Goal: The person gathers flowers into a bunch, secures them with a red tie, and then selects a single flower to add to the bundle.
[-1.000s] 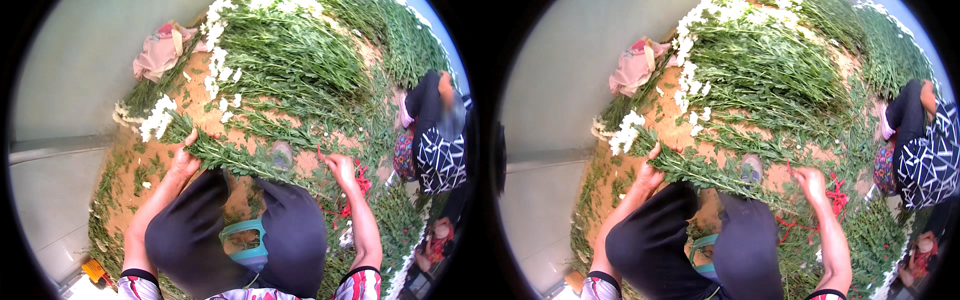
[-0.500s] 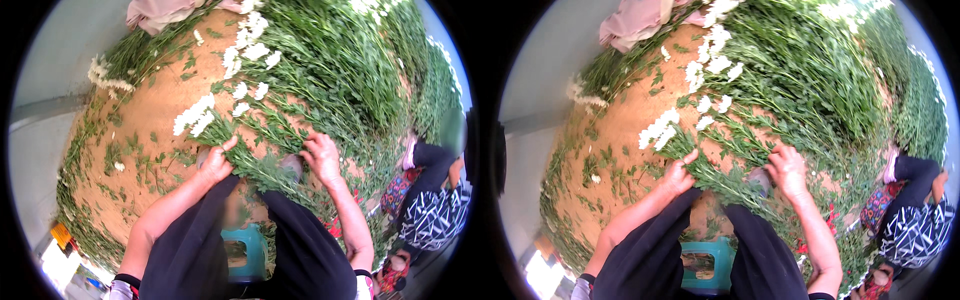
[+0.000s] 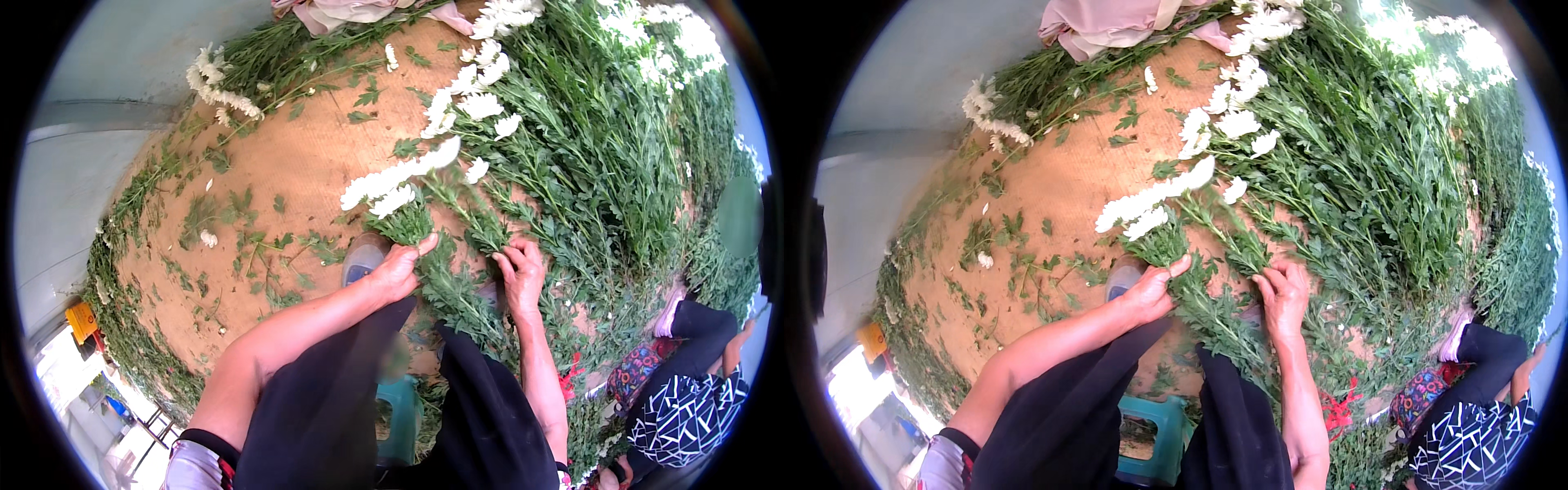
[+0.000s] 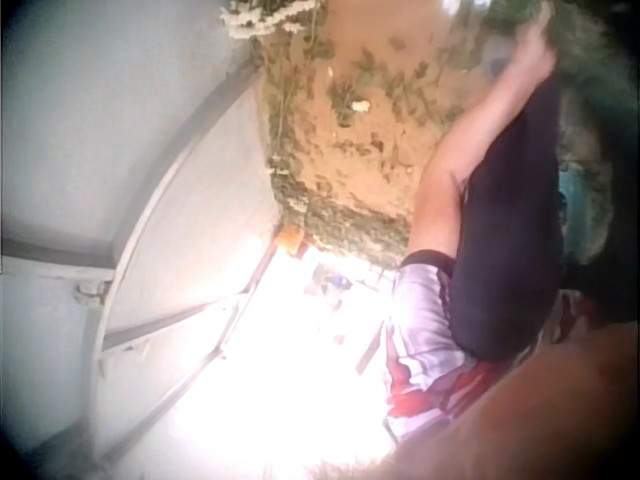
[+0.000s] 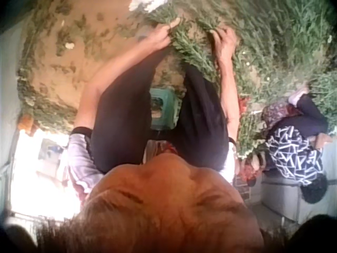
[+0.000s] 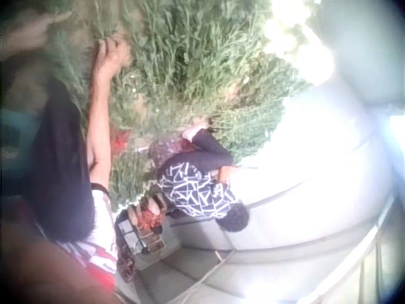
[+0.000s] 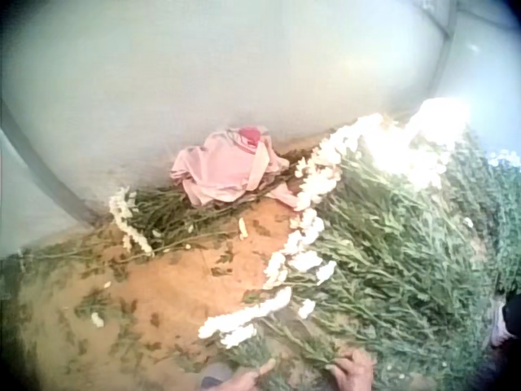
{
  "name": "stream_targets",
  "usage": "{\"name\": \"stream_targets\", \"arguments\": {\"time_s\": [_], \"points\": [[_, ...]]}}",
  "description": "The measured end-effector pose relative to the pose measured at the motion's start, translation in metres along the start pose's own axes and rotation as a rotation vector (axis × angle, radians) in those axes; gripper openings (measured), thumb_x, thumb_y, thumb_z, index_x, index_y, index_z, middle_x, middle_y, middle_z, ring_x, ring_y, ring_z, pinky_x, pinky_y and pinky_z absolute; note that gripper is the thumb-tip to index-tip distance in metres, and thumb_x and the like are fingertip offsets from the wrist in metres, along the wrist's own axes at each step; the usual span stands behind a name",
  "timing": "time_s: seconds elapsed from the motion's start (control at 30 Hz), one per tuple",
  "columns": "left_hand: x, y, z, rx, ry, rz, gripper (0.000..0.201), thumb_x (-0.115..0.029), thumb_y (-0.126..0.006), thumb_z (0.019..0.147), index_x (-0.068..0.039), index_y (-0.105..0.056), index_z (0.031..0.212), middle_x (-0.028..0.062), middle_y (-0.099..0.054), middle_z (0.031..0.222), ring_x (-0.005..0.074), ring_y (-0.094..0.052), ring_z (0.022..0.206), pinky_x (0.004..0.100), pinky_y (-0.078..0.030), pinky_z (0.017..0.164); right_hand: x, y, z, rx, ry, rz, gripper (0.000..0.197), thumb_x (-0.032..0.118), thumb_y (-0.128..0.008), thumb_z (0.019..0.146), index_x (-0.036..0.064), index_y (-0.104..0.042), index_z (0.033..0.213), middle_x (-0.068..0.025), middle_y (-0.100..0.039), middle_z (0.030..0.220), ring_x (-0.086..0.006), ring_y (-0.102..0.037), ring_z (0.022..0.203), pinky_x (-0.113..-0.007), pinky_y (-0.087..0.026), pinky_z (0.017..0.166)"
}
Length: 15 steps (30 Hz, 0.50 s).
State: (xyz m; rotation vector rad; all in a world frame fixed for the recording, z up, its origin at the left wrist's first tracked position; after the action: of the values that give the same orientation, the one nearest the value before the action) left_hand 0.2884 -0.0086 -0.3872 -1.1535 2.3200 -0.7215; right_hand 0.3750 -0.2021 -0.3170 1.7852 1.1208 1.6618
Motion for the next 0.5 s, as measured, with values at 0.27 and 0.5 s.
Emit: {"name": "stream_targets", "arguments": {"time_s": [0.27,0.5], "points": [[0.006,0.01,0.012,0.144,-0.06,-0.023,0.027,-0.016,-0.066,0.091,-0.006,-0.061,0.115,0.0062,-0.067,0.113,0.0223,-0.065,0.104,0.0435,-0.053,0.094,0.058,0.0,-0.045,0.165,0.08,0.135,0.022,0.005,-0.08,0.076,-0.0018,-0.071,0.096,-0.0109,-0.064,0.101,-0.0248,-0.065,0.086,-0.032,-0.053,0.076],[0.004,0.007,-0.001,0.351,0.043,0.044,0.028,-0.014,-0.068,0.086,-0.006,-0.063,0.112,0.0064,-0.068,0.107,0.0213,-0.064,0.102,0.0402,-0.051,0.095,0.058,-0.006,-0.05,0.136,0.071,0.187,0.021,0.006,-0.079,0.078,-0.0032,-0.071,0.095,-0.0147,-0.067,0.105,-0.0305,-0.068,0.09,-0.035,-0.054,0.08]]}}
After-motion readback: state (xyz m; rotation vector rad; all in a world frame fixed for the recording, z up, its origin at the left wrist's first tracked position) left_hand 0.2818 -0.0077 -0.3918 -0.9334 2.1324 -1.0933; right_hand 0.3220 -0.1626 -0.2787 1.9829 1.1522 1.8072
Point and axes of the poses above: each hand's wrist, its own z-axis towards the middle knuckle, its own y-axis out of the back of the hand, x = y × z, the point moved 8 cm from there along z, towards the middle knuckle
